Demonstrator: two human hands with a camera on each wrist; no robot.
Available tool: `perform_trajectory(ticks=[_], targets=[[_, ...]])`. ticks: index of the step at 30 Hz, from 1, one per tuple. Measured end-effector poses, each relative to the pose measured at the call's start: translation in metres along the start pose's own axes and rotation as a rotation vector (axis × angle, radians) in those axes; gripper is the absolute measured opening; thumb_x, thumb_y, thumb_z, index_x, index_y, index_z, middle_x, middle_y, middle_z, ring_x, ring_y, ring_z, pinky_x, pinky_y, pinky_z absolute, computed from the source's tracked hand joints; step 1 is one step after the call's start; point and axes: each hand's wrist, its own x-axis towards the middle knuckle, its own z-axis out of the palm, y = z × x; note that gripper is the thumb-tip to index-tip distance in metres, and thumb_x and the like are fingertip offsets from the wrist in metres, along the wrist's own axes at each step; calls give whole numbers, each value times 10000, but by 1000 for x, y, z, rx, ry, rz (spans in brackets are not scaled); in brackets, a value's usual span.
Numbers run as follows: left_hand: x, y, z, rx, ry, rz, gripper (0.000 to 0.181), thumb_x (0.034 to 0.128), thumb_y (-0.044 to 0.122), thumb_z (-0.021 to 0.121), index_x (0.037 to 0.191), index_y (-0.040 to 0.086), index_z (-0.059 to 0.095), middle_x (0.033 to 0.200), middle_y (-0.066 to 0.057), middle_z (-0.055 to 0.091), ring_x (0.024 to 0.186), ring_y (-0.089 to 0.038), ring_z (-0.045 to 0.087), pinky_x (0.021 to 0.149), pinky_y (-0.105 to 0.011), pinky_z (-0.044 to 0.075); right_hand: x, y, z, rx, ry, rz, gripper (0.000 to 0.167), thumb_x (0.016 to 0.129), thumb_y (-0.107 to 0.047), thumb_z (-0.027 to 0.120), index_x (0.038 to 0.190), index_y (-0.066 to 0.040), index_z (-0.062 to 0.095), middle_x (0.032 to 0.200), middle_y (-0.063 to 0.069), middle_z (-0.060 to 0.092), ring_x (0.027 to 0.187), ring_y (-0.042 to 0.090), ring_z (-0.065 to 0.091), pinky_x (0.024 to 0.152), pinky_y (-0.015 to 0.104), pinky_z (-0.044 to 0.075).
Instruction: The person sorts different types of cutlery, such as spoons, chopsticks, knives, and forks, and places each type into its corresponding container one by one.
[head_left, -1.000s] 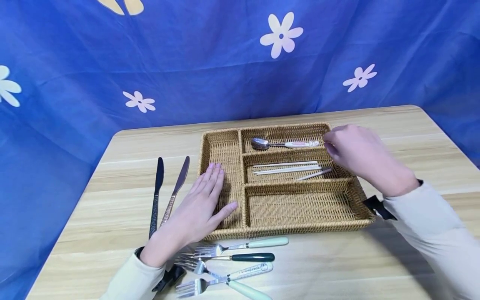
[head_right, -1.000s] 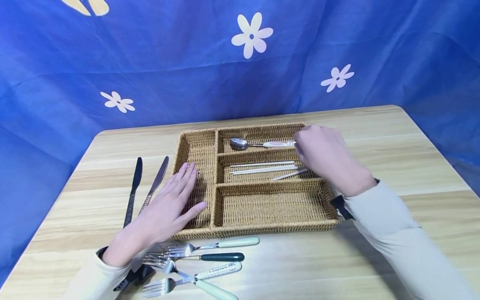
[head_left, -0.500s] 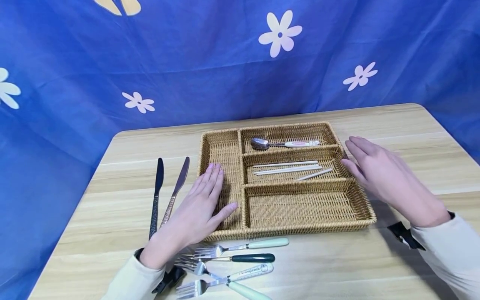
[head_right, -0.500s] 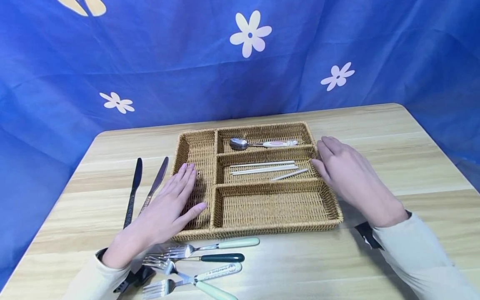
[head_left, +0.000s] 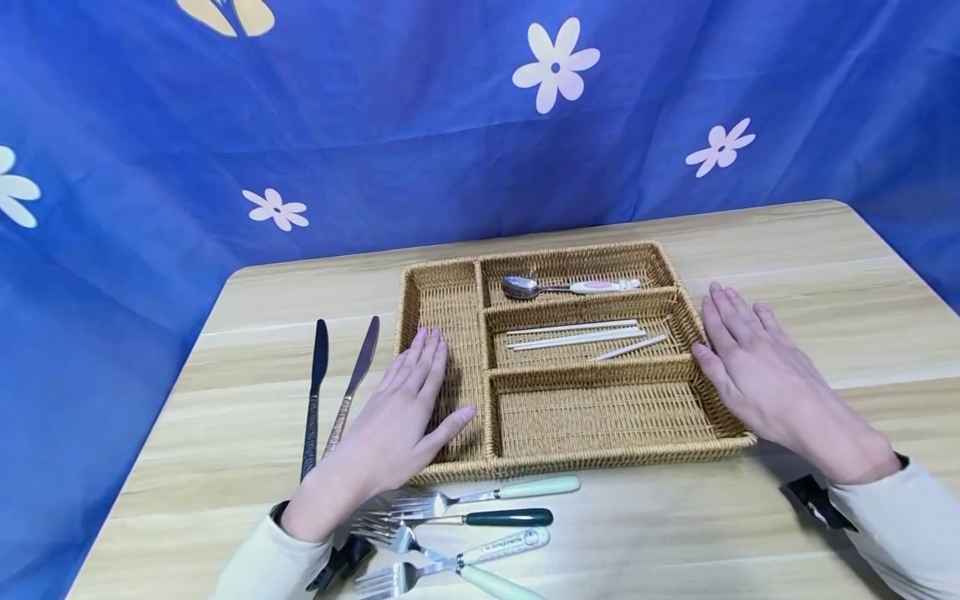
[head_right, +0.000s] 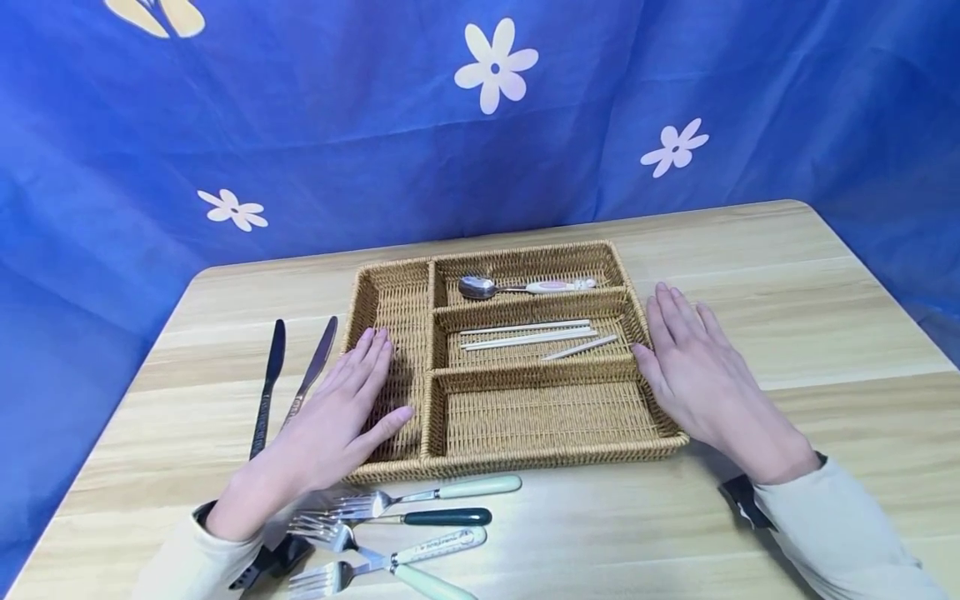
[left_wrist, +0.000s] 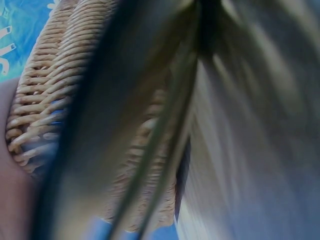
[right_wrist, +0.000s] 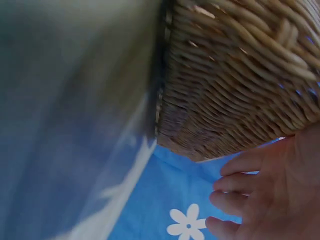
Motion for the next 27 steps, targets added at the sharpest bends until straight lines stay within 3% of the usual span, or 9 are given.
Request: perform_trajectory(ticks=[21, 24, 27], targets=[[-1, 0, -5, -9, -3, -11, 797, 1009, 562, 263, 1504, -43, 105, 1585, -161, -28, 1468, -281, -57, 1193, -454, 54, -4, -2, 4, -3, 22, -34, 612, 1057, -291, 262, 1497, 90, 72, 1584, 231, 2, 1456, 383, 26, 1181, 446, -82], [-1, -3, -7, -47, 27, 3, 752, 1025, 512, 281, 1504, -39, 102, 1582, -160, -20, 1467, -286, -58, 1193, -442, 43, -5, -1, 5, 3, 24, -41, 607, 1057, -280, 261, 1498, 88, 65, 1581, 242, 4, 1455, 389, 25, 1180, 437, -92], [-5, -11, -13, -97, 109, -13, 701, 1038, 439, 317, 1508, -34, 101, 1586, -150, 5, 1468, -290, -33, 1191, -426, 40, -6, 0, 6, 5, 30, -51, 600, 1058, -267, 263, 1499, 86, 60, 1577, 256, 15, 1453, 397, 28, 1178, 438, -98]])
